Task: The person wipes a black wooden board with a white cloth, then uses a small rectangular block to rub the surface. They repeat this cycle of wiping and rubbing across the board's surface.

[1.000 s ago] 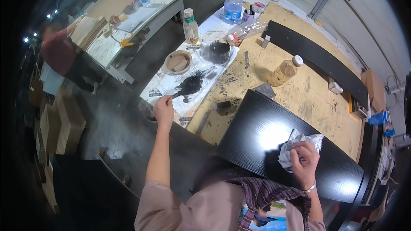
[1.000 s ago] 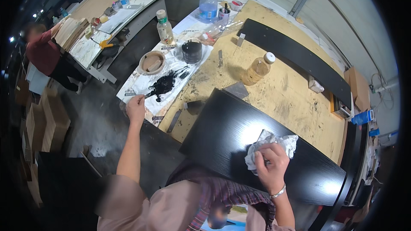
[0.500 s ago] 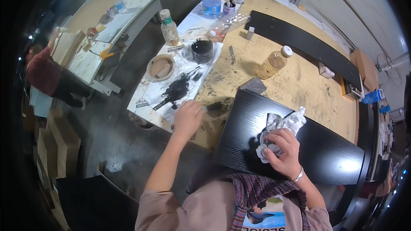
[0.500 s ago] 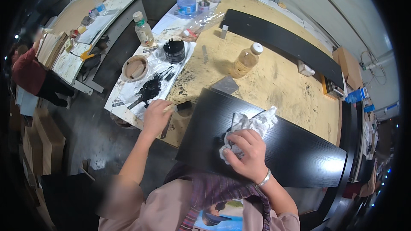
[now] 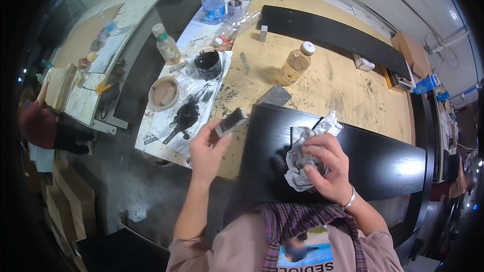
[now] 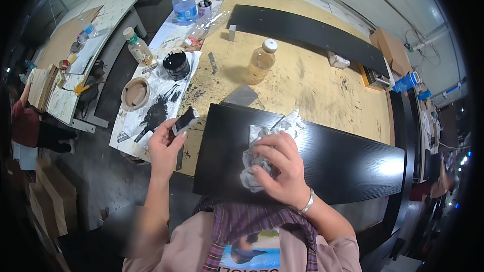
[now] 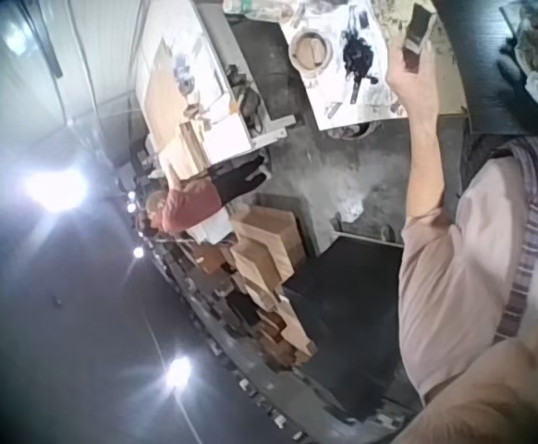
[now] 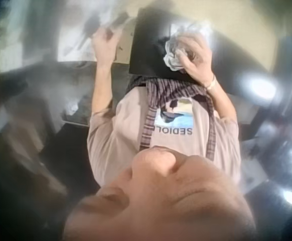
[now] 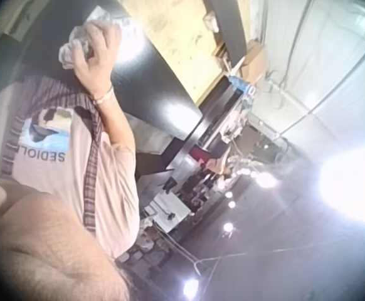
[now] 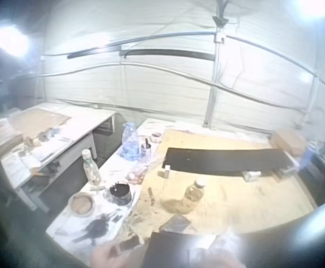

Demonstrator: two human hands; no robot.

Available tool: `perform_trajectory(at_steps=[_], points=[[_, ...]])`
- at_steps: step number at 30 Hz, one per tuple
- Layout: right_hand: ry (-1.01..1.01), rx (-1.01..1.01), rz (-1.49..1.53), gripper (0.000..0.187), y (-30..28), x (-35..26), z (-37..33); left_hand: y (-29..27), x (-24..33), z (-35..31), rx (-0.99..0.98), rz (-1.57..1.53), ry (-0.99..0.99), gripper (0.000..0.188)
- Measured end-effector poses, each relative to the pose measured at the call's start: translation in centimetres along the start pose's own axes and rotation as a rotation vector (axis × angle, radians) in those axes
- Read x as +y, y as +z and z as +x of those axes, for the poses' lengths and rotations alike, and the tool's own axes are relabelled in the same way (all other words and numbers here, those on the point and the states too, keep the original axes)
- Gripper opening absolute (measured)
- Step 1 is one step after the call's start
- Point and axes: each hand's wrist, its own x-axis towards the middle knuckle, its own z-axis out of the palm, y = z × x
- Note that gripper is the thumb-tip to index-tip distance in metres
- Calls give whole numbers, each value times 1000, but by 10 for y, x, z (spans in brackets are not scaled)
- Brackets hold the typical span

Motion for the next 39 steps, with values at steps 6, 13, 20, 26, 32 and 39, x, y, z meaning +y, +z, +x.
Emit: perform_trajectory(at_steps=[6, 13, 20, 26, 32, 39], points=[[-24, 5, 85, 44, 13, -7, 17, 45, 58, -37, -300, -284, -37, 42], [166, -48, 341, 23, 16, 1, 18, 57, 53, -47, -403, -590, -97, 38], [150, -84, 370, 20, 25, 1, 21, 44, 36, -43, -476, -905, -214, 26], [-147, -230, -224, 38, 2, 12, 2, -5, 22, -10, -263, -750, -135, 33], [-72, 0, -246, 32, -9, 57, -26, 10, 8, 58, -271, 7, 187, 42], [-68, -21, -315, 34, -6, 58, -27, -3, 17, 39, -401, 452, 374, 41]])
